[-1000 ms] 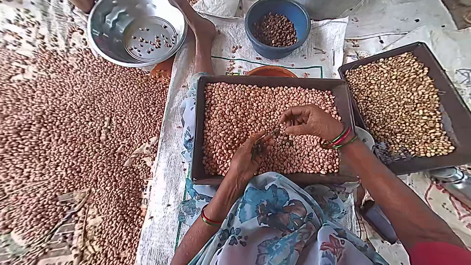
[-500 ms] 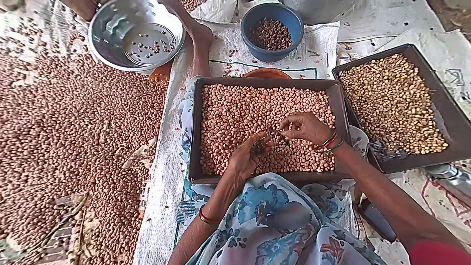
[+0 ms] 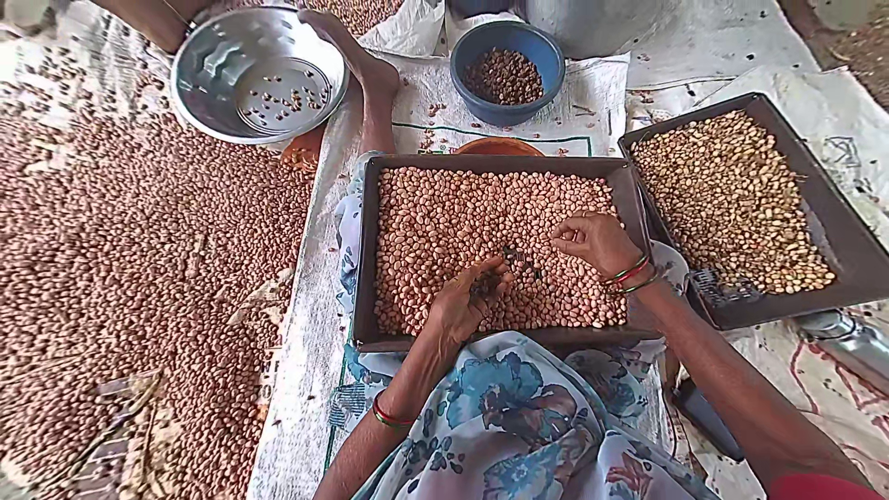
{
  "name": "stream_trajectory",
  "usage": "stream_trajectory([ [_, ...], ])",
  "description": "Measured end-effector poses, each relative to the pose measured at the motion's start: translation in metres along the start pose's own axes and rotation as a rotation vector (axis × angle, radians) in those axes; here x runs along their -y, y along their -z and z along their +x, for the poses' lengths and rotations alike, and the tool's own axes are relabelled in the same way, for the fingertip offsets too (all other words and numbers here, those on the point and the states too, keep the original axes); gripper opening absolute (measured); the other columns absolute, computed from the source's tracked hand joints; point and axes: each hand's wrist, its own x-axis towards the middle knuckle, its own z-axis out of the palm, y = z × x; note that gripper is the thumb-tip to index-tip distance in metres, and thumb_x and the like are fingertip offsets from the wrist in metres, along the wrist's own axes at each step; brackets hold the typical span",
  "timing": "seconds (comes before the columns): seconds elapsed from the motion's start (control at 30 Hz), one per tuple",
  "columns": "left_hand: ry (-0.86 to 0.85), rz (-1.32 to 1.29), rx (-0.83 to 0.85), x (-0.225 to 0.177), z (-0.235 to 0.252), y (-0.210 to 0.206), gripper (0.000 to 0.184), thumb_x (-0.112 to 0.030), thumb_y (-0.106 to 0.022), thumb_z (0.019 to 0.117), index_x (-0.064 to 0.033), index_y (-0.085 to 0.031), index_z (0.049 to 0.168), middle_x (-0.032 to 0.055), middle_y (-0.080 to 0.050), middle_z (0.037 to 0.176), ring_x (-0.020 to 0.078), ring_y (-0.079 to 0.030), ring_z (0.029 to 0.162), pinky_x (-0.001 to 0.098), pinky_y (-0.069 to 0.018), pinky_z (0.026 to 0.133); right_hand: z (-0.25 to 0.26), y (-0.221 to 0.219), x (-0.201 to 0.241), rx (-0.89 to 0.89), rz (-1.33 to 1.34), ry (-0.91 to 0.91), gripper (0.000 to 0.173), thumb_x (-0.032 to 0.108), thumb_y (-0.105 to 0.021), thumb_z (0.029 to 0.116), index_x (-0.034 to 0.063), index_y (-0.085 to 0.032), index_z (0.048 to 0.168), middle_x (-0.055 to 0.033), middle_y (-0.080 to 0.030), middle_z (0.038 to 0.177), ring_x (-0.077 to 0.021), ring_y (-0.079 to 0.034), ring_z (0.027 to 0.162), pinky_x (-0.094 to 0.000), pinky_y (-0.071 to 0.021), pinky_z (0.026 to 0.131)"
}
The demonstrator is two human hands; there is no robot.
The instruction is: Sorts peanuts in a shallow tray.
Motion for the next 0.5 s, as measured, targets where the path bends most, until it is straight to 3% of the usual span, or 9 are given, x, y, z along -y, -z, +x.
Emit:
stream_trajectory([
  [0.07,0.049,0.008,0.009,0.002,0.002,0.0,0.037,-0.018,-0.032,0.1119,0.0048,-0.057,0.127,0.0159,-0.07,0.105,0.0205,-0.072,0.088,0.0284,-0.0597,0.078,-0.006,0.01,0.014,-0.006,0.354,0.052,0.016,0.014,-0.069,0.091,0.0018,-0.069,0.102,0.004,-0.061,0.079,0.004,-0.05,0.06,-0.0129,-0.0415,0.056],
  [0.1,0.067,0.007,0.021,0.003,0.003,-0.001,0.037,-0.018,-0.032,0.112,0.0049,-0.056,0.128,0.0162,-0.069,0.106,0.0209,-0.072,0.089,0.0288,-0.0599,0.079,-0.011,0.013,0.02,0.006,0.41,0.055,0.026,0.02,-0.068,0.0903,0.0039,-0.067,0.11,0.0045,-0.065,0.09,0.0045,-0.057,0.071,-0.0128,-0.0476,0.063],
  [0.13,0.077,0.004,0.028,0.003,0.003,-0.001,0.036,-0.018,-0.033,0.1119,0.0051,-0.057,0.126,0.0161,-0.07,0.105,0.0208,-0.073,0.089,0.0288,-0.0602,0.079,-0.017,0.016,0.022,-0.004,0.337,0.031,0.038,0.026,-0.067,0.0904,0.0027,-0.066,0.121,-0.0034,-0.068,0.106,-0.0057,-0.063,0.087,-0.0225,-0.0508,0.074],
  [0.17,0.078,-0.002,0.032,0.003,0.002,-0.001,0.035,-0.017,-0.033,0.1117,0.0048,-0.059,0.122,0.0151,-0.07,0.102,0.0198,-0.072,0.086,0.028,-0.0602,0.077,-0.02,0.016,0.016,-0.024,0.214,-0.02,0.05,0.028,-0.069,0.0915,-0.0014,-0.062,0.131,-0.0163,-0.066,0.125,-0.0237,-0.065,0.107,-0.04,-0.0517,0.088],
  [0.23,0.066,-0.03,0.012,0.001,0.0,-0.002,0.034,-0.017,-0.033,0.1115,0.0023,-0.061,0.108,0.0119,-0.07,0.091,0.0161,-0.071,0.075,0.025,-0.06,0.068,-0.019,0.001,-0.01,-0.085,0.007,-0.213,0.071,0.025,-0.076,0.0932,-0.0083,-0.045,0.147,-0.0327,-0.046,0.149,-0.0492,-0.049,0.135,-0.0633,-0.0393,0.109],
  [0.3,0.057,-0.092,-0.001,-0.003,-0.004,-0.002,0.035,-0.019,-0.031,0.112,-0.0015,-0.058,0.098,0.0086,-0.068,0.08,0.0116,-0.068,0.064,0.0205,-0.0583,0.06,-0.011,-0.031,-0.03,-0.182,-0.087,-0.315,0.09,0.026,-0.082,0.0878,-0.0077,-0.033,0.155,-0.0344,-0.033,0.158,-0.0544,-0.037,0.143,-0.0686,-0.0299,0.115],
  [0.37,0.029,-0.19,0.051,-0.008,-0.006,0.002,0.04,-0.021,-0.028,0.1124,-0.0041,-0.057,0.09,0.0058,-0.065,0.073,0.0081,-0.065,0.058,0.0164,-0.0554,0.054,0.002,-0.062,-0.022,-0.246,-0.088,-0.282,0.096,0.034,-0.081,0.0871,-0.0024,-0.029,0.158,-0.0328,-0.029,0.16,-0.0538,-0.036,0.144,-0.0704,-0.0319,0.112],
  [0.43,-0.04,-0.305,0.122,-0.017,-0.011,0.011,0.048,-0.022,-0.023,0.1126,-0.006,-0.057,0.083,0.0032,-0.064,0.07,0.0049,-0.063,0.054,0.0129,-0.0535,0.052,0.024,-0.09,0.008,-0.259,-0.012,-0.202,0.09,0.034,-0.077,0.09,0.0025,-0.03,0.159,-0.0334,-0.027,0.161,-0.0549,-0.035,0.144,-0.0721,-0.0324,0.11],
  [0.5,-0.181,-0.41,0.171,-0.032,-0.017,0.023,0.054,-0.024,-0.019,0.1117,-0.0069,-0.058,0.078,0.0016,-0.063,0.067,0.0035,-0.061,0.052,0.0117,-0.0524,0.05,0.05,-0.108,0.05,-0.189,0.093,-0.128,0.075,0.029,-0.075,0.0909,0.0113,-0.042,0.156,-0.0303,-0.028,0.162,-0.0537,-0.032,0.145,-0.075,-0.0283,0.111],
])
